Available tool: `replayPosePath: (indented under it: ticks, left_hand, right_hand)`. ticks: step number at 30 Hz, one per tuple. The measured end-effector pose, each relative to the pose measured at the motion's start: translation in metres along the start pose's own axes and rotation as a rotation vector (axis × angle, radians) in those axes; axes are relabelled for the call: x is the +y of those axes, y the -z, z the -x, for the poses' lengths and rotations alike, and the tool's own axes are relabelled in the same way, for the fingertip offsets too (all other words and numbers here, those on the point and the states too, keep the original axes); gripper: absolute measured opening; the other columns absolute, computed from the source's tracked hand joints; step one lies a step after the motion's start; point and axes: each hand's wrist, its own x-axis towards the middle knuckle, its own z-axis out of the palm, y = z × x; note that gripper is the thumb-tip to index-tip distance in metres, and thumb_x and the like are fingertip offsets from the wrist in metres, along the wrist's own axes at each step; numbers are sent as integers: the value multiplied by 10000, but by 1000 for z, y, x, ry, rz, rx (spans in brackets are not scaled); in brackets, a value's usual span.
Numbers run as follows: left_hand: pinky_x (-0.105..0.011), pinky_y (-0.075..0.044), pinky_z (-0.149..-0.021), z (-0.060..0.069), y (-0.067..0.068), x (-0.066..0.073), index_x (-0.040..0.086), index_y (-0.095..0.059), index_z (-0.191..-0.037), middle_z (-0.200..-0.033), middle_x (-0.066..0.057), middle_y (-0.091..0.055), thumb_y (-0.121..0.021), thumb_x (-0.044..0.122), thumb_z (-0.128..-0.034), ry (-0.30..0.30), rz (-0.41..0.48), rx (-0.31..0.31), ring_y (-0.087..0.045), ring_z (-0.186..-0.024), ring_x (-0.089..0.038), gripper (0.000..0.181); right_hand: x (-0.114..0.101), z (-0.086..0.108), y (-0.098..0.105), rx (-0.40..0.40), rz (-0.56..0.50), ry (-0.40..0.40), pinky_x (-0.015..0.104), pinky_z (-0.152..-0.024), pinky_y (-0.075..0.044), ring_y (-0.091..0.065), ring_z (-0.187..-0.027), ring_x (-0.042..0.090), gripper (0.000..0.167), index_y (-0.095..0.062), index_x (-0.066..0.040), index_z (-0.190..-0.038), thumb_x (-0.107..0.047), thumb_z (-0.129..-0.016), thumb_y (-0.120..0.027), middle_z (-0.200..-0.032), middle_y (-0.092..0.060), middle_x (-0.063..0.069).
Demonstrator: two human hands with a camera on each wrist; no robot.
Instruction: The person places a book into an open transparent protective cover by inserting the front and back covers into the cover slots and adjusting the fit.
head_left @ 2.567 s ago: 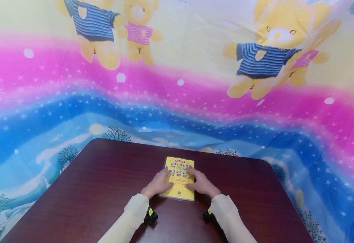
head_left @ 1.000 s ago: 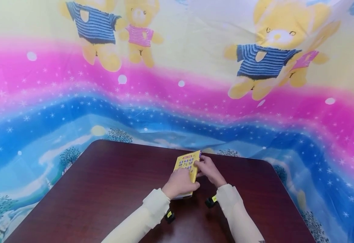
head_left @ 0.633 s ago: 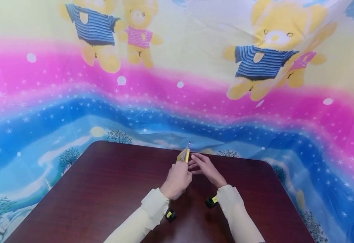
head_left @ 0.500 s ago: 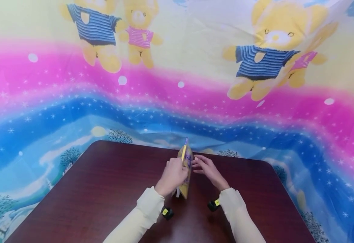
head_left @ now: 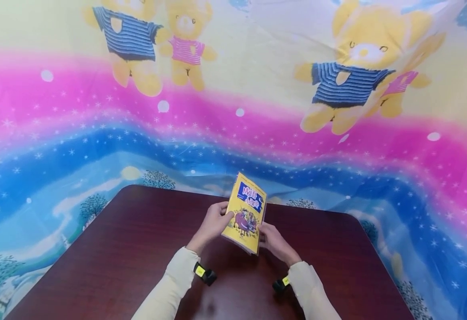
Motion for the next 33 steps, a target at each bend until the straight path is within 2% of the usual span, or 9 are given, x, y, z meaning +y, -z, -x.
replayPosePath:
  ticks: [6, 12, 15, 18, 22, 27, 33]
  left_hand:
    - [-364, -633, -645, -6, 8, -22, -45, -578, -1361, -1040, -194, -754, -546, 61, -988, 8, 10, 14, -758, -779, -245, 389]
    - [-358, -632, -684, -10, 13, -45, -75, -557, -1388, -1165, -244, -713, -610, 39, -973, -6, -46, 39, -746, -923, -310, 433]
    - [-348, -623, -663, -13, 15, -55, -68, -588, -1367, -1113, -229, -723, -636, 36, -964, 5, -99, 59, -739, -888, -291, 419]
    - [-330, -611, -644, -17, 15, -64, -41, -593, -1379, -1024, -174, -727, -639, 60, -979, 57, -138, 54, -719, -805, -221, 415]
    - [-308, -601, -637, -21, 14, -72, -29, -589, -1386, -980, -128, -708, -633, 85, -994, 120, -189, 46, -692, -752, -163, 410]
    - [-301, -593, -635, -21, 9, -78, -40, -601, -1359, -964, -124, -694, -629, 89, -998, 165, -237, 56, -683, -730, -165, 384]
    - [-309, -596, -662, -19, 3, -83, -74, -606, -1299, -1016, -147, -695, -628, 49, -987, 137, -285, 52, -679, -760, -158, 336]
  right_hand:
    - [2, -3, 3, 92, 50, 55, 408, -866, -613, -716, -1076, 249, 492, -428, 11, -1476, -274, -1084, -509, -1292, -666, 186]
    - [5, -4, 5, 188, 68, 72, 408, -788, -630, -744, -978, 265, 453, -489, 25, -1427, -199, -1046, -592, -1232, -690, 208]
    - [6, -4, 5, 222, 77, 85, 399, -754, -634, -753, -931, 268, 420, -527, 41, -1384, -164, -1030, -618, -1176, -700, 217]
    - [6, -6, 4, 276, 119, 86, 383, -731, -635, -754, -886, 255, 401, -577, 37, -1335, -169, -1003, -663, -1103, -710, 200]
    - [5, -8, 2, 324, 216, 66, 372, -705, -631, -745, -830, 229, 389, -620, 36, -1285, -198, -983, -695, -1021, -717, 167]
    - [9, -10, 2, 326, 329, 23, 346, -690, -626, -728, -787, 193, 367, -659, 31, -1233, -230, -978, -704, -964, -711, 135]
    - [17, -13, 6, 335, 429, -8, 321, -670, -620, -708, -763, 159, 350, -689, 27, -1177, -252, -968, -718, -932, -711, 110]
